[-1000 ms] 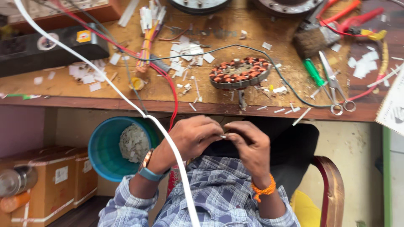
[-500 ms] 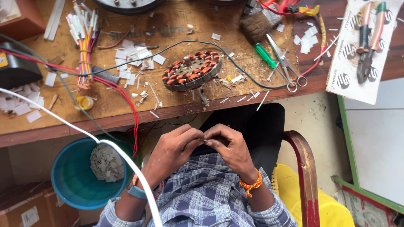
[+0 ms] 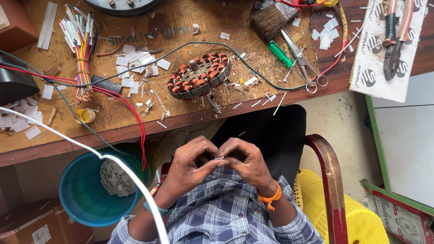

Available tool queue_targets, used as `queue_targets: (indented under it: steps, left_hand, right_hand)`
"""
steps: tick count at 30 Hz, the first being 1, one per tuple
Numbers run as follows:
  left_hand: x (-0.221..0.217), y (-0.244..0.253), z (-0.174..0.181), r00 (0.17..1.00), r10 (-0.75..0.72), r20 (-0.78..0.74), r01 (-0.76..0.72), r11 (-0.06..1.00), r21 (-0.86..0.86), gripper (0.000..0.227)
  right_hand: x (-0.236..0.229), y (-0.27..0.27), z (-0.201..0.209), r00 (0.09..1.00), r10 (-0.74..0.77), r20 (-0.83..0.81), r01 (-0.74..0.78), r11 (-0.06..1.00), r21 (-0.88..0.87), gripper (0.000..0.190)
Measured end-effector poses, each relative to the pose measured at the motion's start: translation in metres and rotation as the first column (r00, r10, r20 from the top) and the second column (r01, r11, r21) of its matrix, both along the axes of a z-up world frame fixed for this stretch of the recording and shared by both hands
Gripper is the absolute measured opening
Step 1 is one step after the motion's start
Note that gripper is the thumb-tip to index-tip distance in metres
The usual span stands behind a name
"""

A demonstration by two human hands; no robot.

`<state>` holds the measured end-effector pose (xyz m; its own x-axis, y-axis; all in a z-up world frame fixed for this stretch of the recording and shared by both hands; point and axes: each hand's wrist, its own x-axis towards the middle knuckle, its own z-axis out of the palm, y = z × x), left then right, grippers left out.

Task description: The person assembles small white plastic pieces onto a circular copper-wound motor component. They use scissors to trim the plastic pieces and a screwdriver to adjust the component. The person handles the motor and plastic pieces repeatedly, placing them into slots on the motor.

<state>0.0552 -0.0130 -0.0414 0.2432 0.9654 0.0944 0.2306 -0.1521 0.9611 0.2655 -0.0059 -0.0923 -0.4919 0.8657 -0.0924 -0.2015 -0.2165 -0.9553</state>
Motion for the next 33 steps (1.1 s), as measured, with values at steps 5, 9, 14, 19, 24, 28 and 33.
queue_targets:
  steps: [5,9,14,19,24,28,33]
  left_hand:
    - [0.002,-0.003,-0.008,0.999,-0.004,0.038,0.005,1.000,-0.018,0.023]
    - [0.004,-0.008,-0.011,1.000,0.000,-0.008,0.000,0.999,-0.046,0.023]
    - [0.011,-0.011,-0.016,0.999,0.049,0.022,-0.045,0.989,-0.139,0.030]
    - [0.016,-0.016,-0.023,0.966,0.111,0.232,-0.046,0.962,-0.270,0.015]
    - [0.007,-0.013,-0.019,0.926,0.178,0.332,-0.067,0.946,-0.318,0.006]
    - [-0.005,-0.006,-0.016,0.942,0.014,0.337,0.096,0.946,-0.310,0.009]
    - [0.009,0.006,-0.012,0.935,-0.016,0.354,0.150,0.923,-0.355,0.015]
  right_hand:
    - [0.008,0.005,0.003,0.994,0.100,0.038,-0.086,0.958,-0.274,0.016]
    - [0.014,0.009,0.010,0.966,0.178,0.189,-0.120,0.952,-0.283,0.016]
    - [0.014,0.010,0.022,0.907,0.126,0.401,-0.150,0.988,0.028,0.014]
    - [0.000,0.000,0.028,0.864,-0.173,0.473,-0.036,0.916,0.400,0.013]
    - [0.033,0.018,0.041,0.803,-0.416,0.427,0.113,0.809,0.577,0.023]
    - [0.104,0.086,0.045,0.502,-0.736,0.454,0.411,0.666,0.623,0.019]
    - [0.133,0.120,0.045,0.166,-0.789,0.592,-0.008,0.599,0.801,0.029]
